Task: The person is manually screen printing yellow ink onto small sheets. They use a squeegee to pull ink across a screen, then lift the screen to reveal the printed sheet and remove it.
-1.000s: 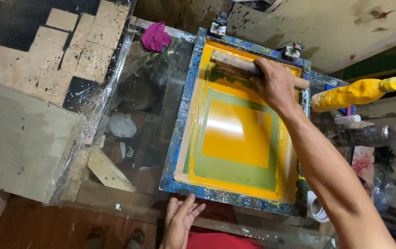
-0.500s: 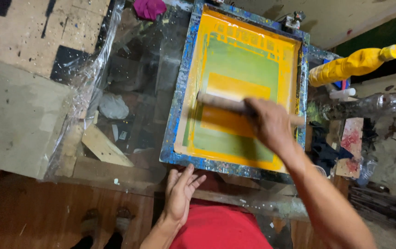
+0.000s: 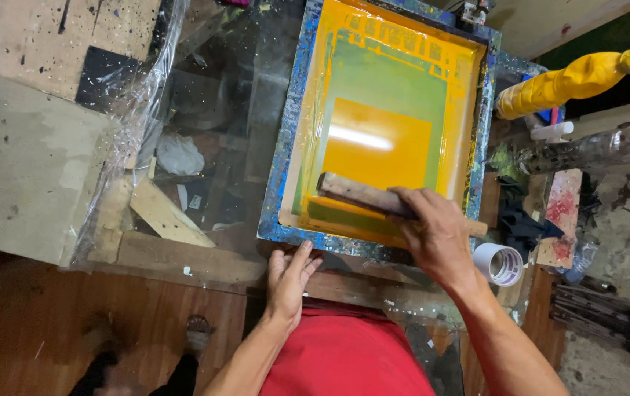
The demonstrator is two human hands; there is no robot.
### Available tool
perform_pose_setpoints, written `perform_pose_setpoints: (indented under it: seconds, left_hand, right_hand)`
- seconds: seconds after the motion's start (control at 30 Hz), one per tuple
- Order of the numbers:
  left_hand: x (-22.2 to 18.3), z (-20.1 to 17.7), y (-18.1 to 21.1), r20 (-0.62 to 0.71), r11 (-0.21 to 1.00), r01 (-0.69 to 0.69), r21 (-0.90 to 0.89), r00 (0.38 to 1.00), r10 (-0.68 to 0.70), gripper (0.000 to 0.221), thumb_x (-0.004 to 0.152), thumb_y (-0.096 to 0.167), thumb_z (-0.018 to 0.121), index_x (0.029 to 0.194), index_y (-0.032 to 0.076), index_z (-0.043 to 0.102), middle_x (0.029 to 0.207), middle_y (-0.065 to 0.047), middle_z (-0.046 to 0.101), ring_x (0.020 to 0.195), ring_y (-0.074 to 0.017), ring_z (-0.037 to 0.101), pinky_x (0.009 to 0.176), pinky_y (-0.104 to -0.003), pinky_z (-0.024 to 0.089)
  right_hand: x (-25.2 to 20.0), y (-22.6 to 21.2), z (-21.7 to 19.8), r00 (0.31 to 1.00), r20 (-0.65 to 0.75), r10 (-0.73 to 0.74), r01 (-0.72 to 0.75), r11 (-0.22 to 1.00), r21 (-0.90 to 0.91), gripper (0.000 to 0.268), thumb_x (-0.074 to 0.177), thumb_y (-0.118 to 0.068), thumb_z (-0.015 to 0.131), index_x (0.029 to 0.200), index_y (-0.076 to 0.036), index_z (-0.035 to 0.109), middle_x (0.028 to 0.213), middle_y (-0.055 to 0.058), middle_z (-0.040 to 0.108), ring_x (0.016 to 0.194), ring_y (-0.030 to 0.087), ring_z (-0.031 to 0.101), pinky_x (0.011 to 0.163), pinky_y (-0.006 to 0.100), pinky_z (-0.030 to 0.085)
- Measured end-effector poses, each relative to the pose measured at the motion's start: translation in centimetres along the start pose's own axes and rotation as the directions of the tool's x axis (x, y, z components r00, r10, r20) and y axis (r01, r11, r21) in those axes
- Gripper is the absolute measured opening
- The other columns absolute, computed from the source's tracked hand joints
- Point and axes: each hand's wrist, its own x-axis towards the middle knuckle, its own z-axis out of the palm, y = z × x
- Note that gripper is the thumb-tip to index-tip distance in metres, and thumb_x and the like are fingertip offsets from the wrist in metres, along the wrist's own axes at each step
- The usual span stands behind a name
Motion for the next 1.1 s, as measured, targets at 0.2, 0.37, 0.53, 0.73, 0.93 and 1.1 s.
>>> perform_pose_setpoints:
  seconds: [0.2, 0.37, 0.53, 0.73, 0.93, 1.1]
  left_hand:
    - [0.3, -0.3, -0.7, -0.019, 0.999, -0.038, 0.032, 0.999, 0.038, 0.021, 0.093, 0.016, 0.076, 0.095, 0.01, 0.055, 0.09, -0.006, 0.064, 0.094, -0.016, 0.068, 0.099, -0.044, 0.063]
    - [-1.0, 0.7, -0.1, -0.014, 0.997, -0.074, 0.033, 0.997, 0.074, 0.019, 0.095, 0.015, 0.074, 0.096, 0.01, 0.055, 0.096, -0.007, 0.069, 0.097, -0.0158, 0.068, 0.095, -0.043, 0.062]
    - [-1.3, 1.0, 0.0, -0.038, 0.997, -0.069, 0.034, 0.997, 0.071, 0.023, 0.095, 0.015, 0.074, 0.093, 0.01, 0.052, 0.092, -0.006, 0.063, 0.094, -0.016, 0.067, 0.094, -0.04, 0.063]
    - [-2.0, 2.0, 1.2, -0.072, 0.984, -0.067, 0.162, 0.994, 0.08, 0.026, 0.089, 0.02, 0.079, 0.102, 0.01, 0.059, 0.103, -0.008, 0.071, 0.099, -0.0158, 0.069, 0.092, -0.037, 0.063]
    - [-1.1, 1.6, 0.8, -0.093, 0.981, -0.049, 0.187, 0.993, 0.067, 0.031, 0.087, 0.023, 0.079, 0.106, 0.007, 0.06, 0.11, -0.01, 0.073, 0.101, -0.0171, 0.07, 0.089, -0.037, 0.063]
    - [0.0, 0.9, -0.2, -0.101, 0.985, -0.053, 0.166, 0.992, 0.07, 0.03, 0.087, 0.021, 0.081, 0.101, 0.005, 0.059, 0.097, -0.01, 0.069, 0.092, -0.0161, 0.069, 0.089, -0.037, 0.066]
  right_hand:
    - [-1.3, 0.2, 3.2, 0.998, 0.054, -0.009, 0.026, 0.948, -0.317, 0.057, 0.092, -0.03, 0.07, 0.147, -0.021, 0.06, 0.111, 0.003, 0.068, 0.101, 0.029, 0.062, 0.085, 0.045, 0.044]
    - [-1.4, 0.2, 4.5, 0.999, -0.033, 0.017, -0.03, 0.889, -0.457, 0.077, 0.085, -0.026, 0.073, 0.158, -0.023, 0.05, 0.124, 0.008, 0.061, 0.108, 0.027, 0.058, 0.092, 0.044, 0.033]
    - [3.5, 4.3, 5.8, 0.997, -0.052, 0.048, -0.068, 0.871, -0.486, 0.067, 0.098, -0.028, 0.056, 0.164, -0.027, 0.043, 0.124, 0.011, 0.057, 0.105, 0.033, 0.053, 0.092, 0.047, 0.033]
    - [14.3, 9.9, 5.1, 0.99, -0.127, -0.064, -0.011, 0.856, -0.518, 0.062, 0.1, -0.019, 0.047, 0.162, -0.023, 0.045, 0.114, 0.012, 0.055, 0.096, 0.035, 0.05, 0.078, 0.047, 0.033]
    - [18.0, 9.8, 2.9, 0.993, -0.092, -0.072, 0.031, 0.923, -0.384, 0.066, 0.097, -0.023, 0.071, 0.156, -0.015, 0.043, 0.111, 0.017, 0.049, 0.097, 0.036, 0.047, 0.08, 0.046, 0.029]
    - [9.1, 4.2, 1.8, 1.0, 0.022, 0.018, -0.011, 0.958, -0.286, 0.072, 0.093, -0.026, 0.071, 0.159, -0.016, 0.043, 0.116, 0.019, 0.054, 0.102, 0.041, 0.055, 0.087, 0.052, 0.039]
